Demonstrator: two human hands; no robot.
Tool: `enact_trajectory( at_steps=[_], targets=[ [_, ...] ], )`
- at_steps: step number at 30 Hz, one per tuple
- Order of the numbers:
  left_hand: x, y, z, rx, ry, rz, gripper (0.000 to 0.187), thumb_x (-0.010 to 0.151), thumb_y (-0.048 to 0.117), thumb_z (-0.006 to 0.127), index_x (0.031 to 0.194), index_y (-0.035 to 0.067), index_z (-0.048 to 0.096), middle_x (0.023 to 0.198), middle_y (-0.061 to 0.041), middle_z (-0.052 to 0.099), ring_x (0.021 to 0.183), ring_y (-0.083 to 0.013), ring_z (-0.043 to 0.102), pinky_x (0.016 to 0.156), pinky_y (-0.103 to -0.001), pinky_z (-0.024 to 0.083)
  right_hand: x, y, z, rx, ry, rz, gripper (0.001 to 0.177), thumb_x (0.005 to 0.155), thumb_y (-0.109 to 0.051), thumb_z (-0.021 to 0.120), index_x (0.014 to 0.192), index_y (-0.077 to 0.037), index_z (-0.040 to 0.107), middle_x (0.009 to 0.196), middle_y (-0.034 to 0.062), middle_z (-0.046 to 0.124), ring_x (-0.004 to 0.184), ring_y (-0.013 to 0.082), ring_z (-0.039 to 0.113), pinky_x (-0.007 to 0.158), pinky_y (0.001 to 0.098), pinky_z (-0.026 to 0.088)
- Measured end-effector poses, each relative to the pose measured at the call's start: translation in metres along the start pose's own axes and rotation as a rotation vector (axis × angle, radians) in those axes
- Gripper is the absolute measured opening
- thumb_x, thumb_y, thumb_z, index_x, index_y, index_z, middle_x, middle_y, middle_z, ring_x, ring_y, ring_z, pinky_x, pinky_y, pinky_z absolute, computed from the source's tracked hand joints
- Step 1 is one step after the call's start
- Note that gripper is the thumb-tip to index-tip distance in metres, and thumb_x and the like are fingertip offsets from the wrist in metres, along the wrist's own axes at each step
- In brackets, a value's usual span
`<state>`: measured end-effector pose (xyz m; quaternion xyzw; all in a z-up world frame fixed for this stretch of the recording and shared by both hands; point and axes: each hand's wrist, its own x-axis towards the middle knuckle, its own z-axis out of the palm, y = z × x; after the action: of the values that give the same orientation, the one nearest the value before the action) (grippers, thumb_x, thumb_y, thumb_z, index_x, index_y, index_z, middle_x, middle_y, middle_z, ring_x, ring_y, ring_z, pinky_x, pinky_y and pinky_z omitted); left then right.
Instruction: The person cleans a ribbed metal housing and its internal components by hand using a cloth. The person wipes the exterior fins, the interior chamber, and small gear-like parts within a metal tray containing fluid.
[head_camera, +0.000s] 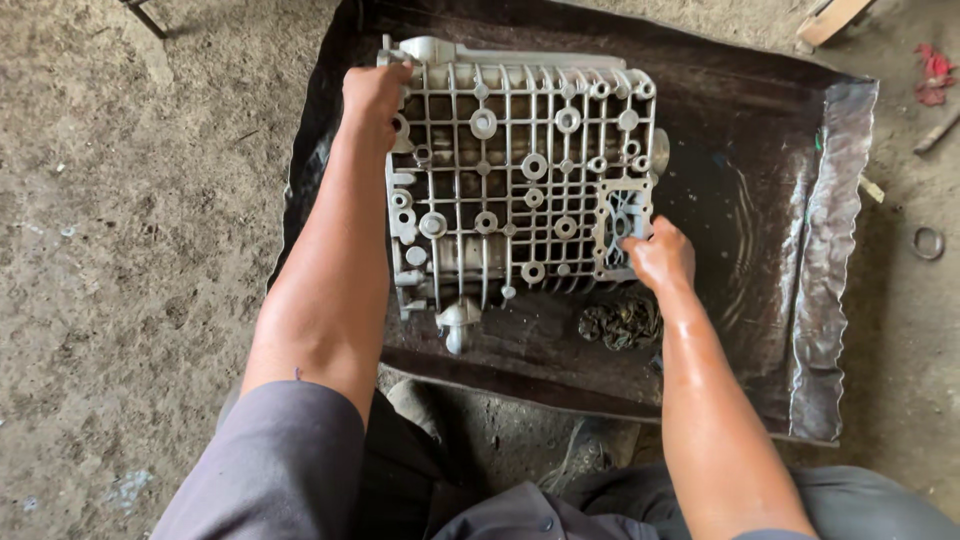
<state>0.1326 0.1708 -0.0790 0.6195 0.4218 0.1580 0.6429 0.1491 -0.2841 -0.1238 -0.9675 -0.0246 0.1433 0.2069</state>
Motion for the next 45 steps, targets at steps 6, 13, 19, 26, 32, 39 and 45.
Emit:
enact_trajectory(
  at_steps=[6, 13, 19, 26, 32, 39, 45],
  targets=[
    [0.023, -0.011, 0.018, 0.134, 0.065, 0.113, 0.041, 0.082, 0.025, 0.084, 0.070, -0.004, 0.056, 0.073, -0.006, 0.060, 0.068, -0.0151, 0.048, 0.059, -0.039, 0.046, -0.015, -0.014, -0.006, -0.038, -0.064, 0.103, 0.047, 0.078, -0.036, 0.077, 0.106, 0.001, 0.068, 0.107, 0.0266, 0.072, 0.101, 0.0430, 0.070, 0.088, 0.0488, 0.054],
    [0.064, -0.046, 0.044, 0.243, 0.030, -0.008, 0.035, 0.085, 0.025, 0.076, 0.075, -0.003, 0.058, 0.074, -0.006, 0.061, 0.069, -0.0179, 0.048, 0.062, -0.043, 0.044, -0.018, -0.008, -0.005, -0.009, -0.151, 0.187, 0.048, 0.077, -0.036, 0.076, 0.110, -0.002, 0.071, 0.109, 0.0245, 0.073, 0.100, 0.0408, 0.071, 0.087, 0.0479, 0.055],
    [0.048, -0.052, 0.026, 0.338, 0.036, 0.065, 0.053, 0.086, 0.046, 0.077, 0.082, -0.006, 0.067, 0.075, -0.010, 0.070, 0.068, -0.0223, 0.062, 0.066, -0.042, 0.053, 0.002, 0.021, 0.017, -0.010, -0.157, 0.136, 0.052, 0.080, -0.037, 0.076, 0.112, 0.002, 0.066, 0.114, 0.0288, 0.069, 0.100, 0.0427, 0.069, 0.086, 0.0470, 0.055],
    [-0.003, -0.060, -0.015, 0.512, 0.047, 0.397, 0.052, 0.087, 0.059, 0.069, 0.078, 0.009, 0.077, 0.073, -0.017, 0.071, 0.074, -0.0348, 0.068, 0.068, -0.043, 0.050, -0.003, 0.019, 0.021, 0.034, -0.034, 0.084, 0.048, 0.079, -0.036, 0.073, 0.110, 0.000, 0.070, 0.113, 0.0282, 0.071, 0.105, 0.0436, 0.068, 0.091, 0.0486, 0.053],
    [-0.054, -0.063, -0.064, 0.569, 0.079, 0.153, 0.064, 0.092, 0.058, 0.067, 0.074, -0.003, 0.066, 0.074, -0.020, 0.069, 0.073, -0.0376, 0.066, 0.071, -0.044, 0.053, -0.021, 0.001, 0.017, 0.071, 0.083, 0.077, 0.045, 0.077, -0.036, 0.070, 0.107, -0.003, 0.071, 0.112, 0.0264, 0.071, 0.105, 0.0462, 0.066, 0.090, 0.0515, 0.052],
    [-0.078, -0.110, -0.057, 0.517, 0.241, 0.207, 0.066, 0.092, 0.064, 0.061, 0.079, 0.000, 0.073, 0.083, -0.024, 0.071, 0.082, -0.0423, 0.068, 0.077, -0.048, 0.052, -0.037, -0.007, 0.013, 0.183, 0.138, 0.136, 0.047, 0.075, -0.037, 0.069, 0.107, -0.003, 0.070, 0.109, 0.0255, 0.072, 0.104, 0.0451, 0.068, 0.091, 0.0509, 0.053],
    [-0.104, -0.137, -0.045, 0.554, 0.133, 0.208, 0.065, 0.092, 0.064, 0.057, 0.091, 0.000, 0.072, 0.087, -0.026, 0.071, 0.092, -0.0440, 0.070, 0.082, -0.048, 0.054, -0.031, 0.008, 0.036, 0.221, 0.289, 0.131, 0.066, 0.080, -0.055, 0.077, 0.116, 0.000, 0.067, 0.118, 0.0284, 0.067, 0.111, 0.0484, 0.063, 0.092, 0.0541, 0.050]
  ],
)
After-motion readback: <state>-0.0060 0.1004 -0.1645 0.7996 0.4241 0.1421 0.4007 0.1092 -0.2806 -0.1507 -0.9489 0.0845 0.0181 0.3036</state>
